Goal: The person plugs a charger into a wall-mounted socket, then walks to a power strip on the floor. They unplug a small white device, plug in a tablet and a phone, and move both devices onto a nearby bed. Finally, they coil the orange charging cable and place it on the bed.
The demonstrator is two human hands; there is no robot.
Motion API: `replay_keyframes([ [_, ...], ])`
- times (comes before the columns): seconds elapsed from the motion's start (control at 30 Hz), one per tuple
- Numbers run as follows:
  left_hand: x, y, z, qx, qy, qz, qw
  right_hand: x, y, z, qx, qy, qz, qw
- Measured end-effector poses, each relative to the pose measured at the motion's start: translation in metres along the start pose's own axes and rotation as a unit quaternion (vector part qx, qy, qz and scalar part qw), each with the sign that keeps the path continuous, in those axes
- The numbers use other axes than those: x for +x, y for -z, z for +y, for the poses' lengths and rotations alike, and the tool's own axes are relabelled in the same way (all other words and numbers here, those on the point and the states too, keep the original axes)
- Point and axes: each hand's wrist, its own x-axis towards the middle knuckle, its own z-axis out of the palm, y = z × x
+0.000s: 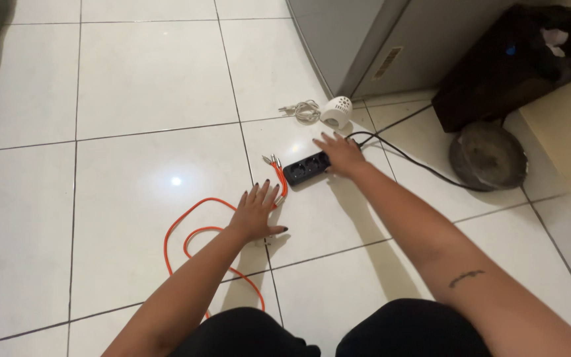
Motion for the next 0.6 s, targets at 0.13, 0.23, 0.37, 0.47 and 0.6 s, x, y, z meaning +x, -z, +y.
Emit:
replay_keyframes([
  [0.13,0.013,-0.012,0.004,0.000,-0.016,0.014,1.000,0.005,-0.011,-0.009,-0.018,0.007,-0.028,0.999],
  [0.23,0.033,-0.017,0.017,-0.003,-0.034,0.010,0.999,-0.005,-0.020,0.004,-0.033,0.017,-0.001,0.999],
  [0.37,0.067,-0.021,0.040,-0.023,-0.054,0.010,0.998,-0.018,-0.022,0.033,-0.030,-0.032,-0.003,0.999],
  [0.47,0.085,-0.023,0.055,-0.012,-0.067,-0.009,0.998,-0.030,-0.018,0.050,-0.017,-0.071,-0.014,0.997],
  [0.6,0.081,-0.021,0.062,-0.034,-0.073,0.013,0.997,-0.040,-0.008,0.050,-0.011,-0.076,-0.037,0.996],
])
